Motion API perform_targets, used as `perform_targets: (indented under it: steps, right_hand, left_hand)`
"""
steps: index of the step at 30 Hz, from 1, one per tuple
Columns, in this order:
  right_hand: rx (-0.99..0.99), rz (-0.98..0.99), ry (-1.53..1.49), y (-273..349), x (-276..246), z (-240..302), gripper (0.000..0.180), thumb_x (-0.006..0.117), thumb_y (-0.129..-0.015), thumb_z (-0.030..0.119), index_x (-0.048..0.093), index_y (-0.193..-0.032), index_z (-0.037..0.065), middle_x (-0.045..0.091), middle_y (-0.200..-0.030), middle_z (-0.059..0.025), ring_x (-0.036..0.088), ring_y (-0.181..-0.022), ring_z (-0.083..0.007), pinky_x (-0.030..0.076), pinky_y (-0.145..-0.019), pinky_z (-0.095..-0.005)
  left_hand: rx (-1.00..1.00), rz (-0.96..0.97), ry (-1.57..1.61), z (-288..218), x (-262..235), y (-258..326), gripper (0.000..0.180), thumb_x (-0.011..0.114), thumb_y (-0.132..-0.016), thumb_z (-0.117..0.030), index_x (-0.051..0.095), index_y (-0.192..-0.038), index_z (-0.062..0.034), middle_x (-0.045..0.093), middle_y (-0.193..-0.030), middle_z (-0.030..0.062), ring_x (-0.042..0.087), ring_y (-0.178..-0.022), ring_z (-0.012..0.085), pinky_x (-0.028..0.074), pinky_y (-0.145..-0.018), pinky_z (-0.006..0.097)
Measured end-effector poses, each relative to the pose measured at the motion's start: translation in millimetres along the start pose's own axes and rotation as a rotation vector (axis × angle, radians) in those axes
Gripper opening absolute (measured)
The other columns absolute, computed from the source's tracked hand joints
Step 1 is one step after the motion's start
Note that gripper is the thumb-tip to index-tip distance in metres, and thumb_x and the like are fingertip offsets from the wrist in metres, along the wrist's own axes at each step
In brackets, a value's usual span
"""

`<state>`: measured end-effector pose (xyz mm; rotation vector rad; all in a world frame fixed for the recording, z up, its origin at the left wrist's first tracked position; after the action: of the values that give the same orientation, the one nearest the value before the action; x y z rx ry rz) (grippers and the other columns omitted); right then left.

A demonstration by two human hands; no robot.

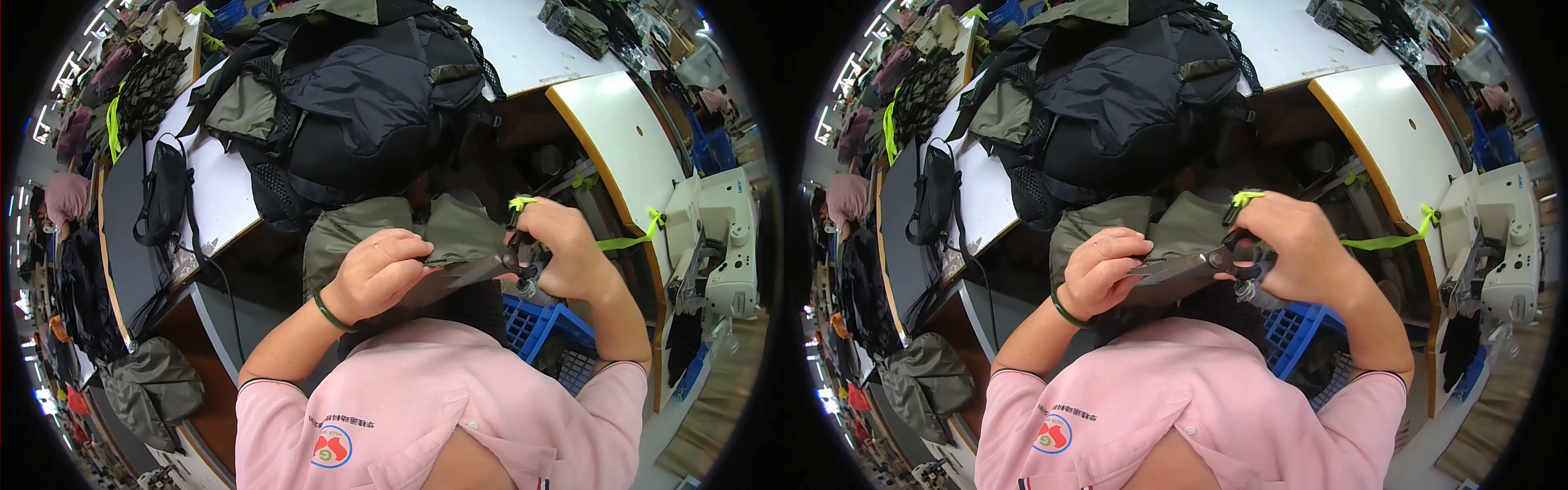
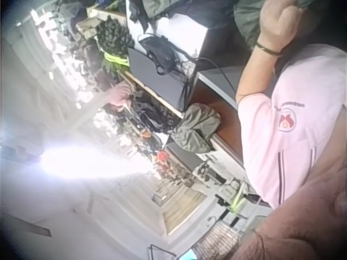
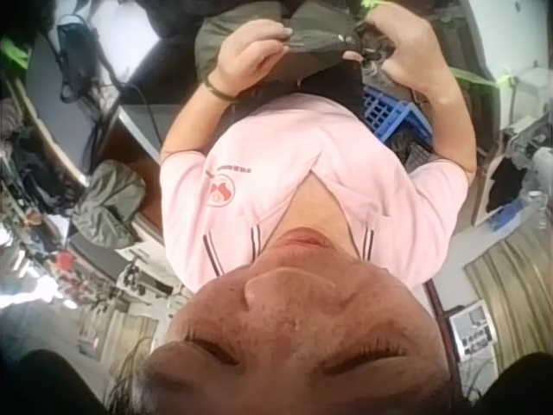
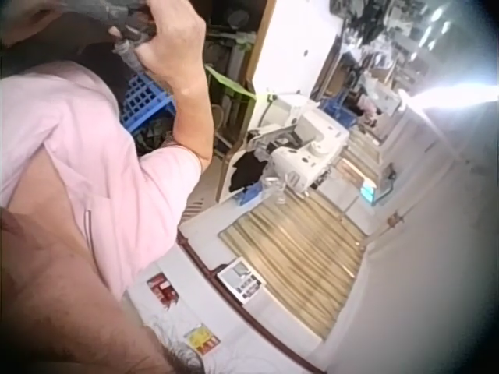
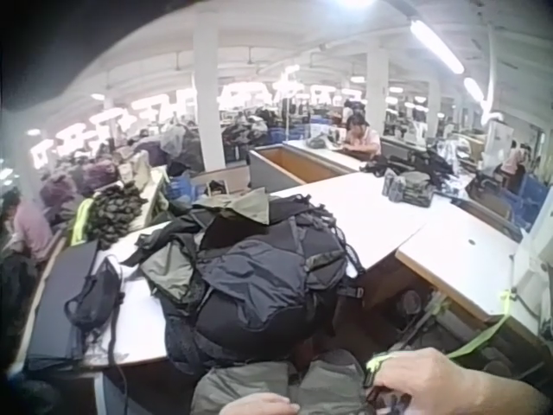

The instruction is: Using scissors to trim excess material or loose threads from garment components at a workstation.

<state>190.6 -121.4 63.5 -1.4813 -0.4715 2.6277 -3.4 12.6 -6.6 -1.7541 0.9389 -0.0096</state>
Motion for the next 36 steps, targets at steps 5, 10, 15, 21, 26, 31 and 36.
perform_targets:
  steps: [5,10,15,21,26,31,36]
  right_hand:
    - [0.039,0.053,0.284,12.4,-16.1,-10.1,0.027,0.078,-0.063,0.012,0.061,-0.082,0.003,0.061,-0.078,-0.0115,0.063,-0.076,-0.0323,0.051,-0.064,-0.0398]
    - [0.069,0.121,0.307,16.4,-20.2,-13.5,0.026,0.077,-0.064,0.012,0.061,-0.083,0.004,0.062,-0.078,-0.0111,0.063,-0.078,-0.0313,0.052,-0.065,-0.0398]
    - [0.067,0.161,0.286,17.5,-13.2,-16.6,0.023,0.075,-0.066,0.011,0.062,-0.084,0.004,0.063,-0.079,-0.0107,0.064,-0.079,-0.0306,0.052,-0.065,-0.0397]
    - [0.050,0.121,0.243,17.2,-10.3,-16.5,0.030,0.080,-0.060,0.010,0.057,-0.079,0.004,0.059,-0.075,-0.0105,0.061,-0.076,-0.0325,0.049,-0.061,-0.0418]
    - [0.102,0.244,0.261,18.1,-11.2,-20.2,0.020,0.076,-0.067,0.010,0.060,-0.077,0.005,0.062,-0.074,-0.0115,0.064,-0.072,-0.0316,0.052,-0.063,-0.0395]
    - [0.165,0.197,0.139,18.2,-14.7,-19.6,0.024,0.078,-0.067,0.012,0.059,-0.078,0.003,0.060,-0.073,-0.0121,0.062,-0.071,-0.0326,0.050,-0.062,-0.0394]
    - [0.212,0.148,-0.291,15.3,17.2,-10.7,0.034,0.074,-0.063,-0.003,0.059,-0.093,-0.001,0.061,-0.082,-0.0149,0.061,-0.078,-0.0361,0.051,-0.071,-0.0391]
  left_hand:
    - [0.014,0.055,-0.028,-3.0,0.5,0.5,0.026,0.080,-0.073,0.003,0.059,-0.088,-0.0016,0.069,-0.099,0.0160,0.067,-0.082,0.0330,0.057,-0.074,0.039]
    - [0.032,0.069,-0.022,-4.4,0.7,-1.3,0.027,0.081,-0.073,0.002,0.058,-0.087,-0.0020,0.069,-0.097,0.0159,0.066,-0.081,0.0319,0.057,-0.073,0.040]
    - [0.038,0.077,-0.011,-5.2,1.4,-0.6,0.027,0.081,-0.073,0.003,0.058,-0.086,-0.0021,0.069,-0.098,0.0162,0.066,-0.081,0.0312,0.057,-0.074,0.040]
    - [0.043,0.083,0.000,-6.4,2.5,-0.7,0.027,0.081,-0.073,0.003,0.058,-0.086,-0.0022,0.069,-0.098,0.0162,0.067,-0.080,0.0306,0.057,-0.075,0.040]
    - [0.047,0.087,-0.005,-6.0,1.4,0.1,0.027,0.081,-0.073,0.003,0.059,-0.086,-0.0024,0.069,-0.097,0.0157,0.066,-0.080,0.0305,0.057,-0.075,0.040]
    - [0.054,0.041,-0.020,-6.3,1.3,-1.8,0.019,0.078,-0.068,0.002,0.063,-0.080,0.0009,0.069,-0.094,0.0144,0.063,-0.072,0.0238,0.057,-0.077,0.040]
    - [0.067,0.039,0.020,-4.3,4.8,-5.5,0.021,0.078,-0.069,0.001,0.064,-0.084,0.0001,0.068,-0.095,0.0146,0.063,-0.074,0.0248,0.056,-0.074,0.040]
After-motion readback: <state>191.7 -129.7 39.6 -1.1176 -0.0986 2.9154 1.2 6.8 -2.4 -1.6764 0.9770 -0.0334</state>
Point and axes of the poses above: each hand's wrist, its own y-axis away from the middle knuckle, its own x-axis out of the palm, z = x × y, the point moved 4 cm from there along -y, towards the middle knuckle
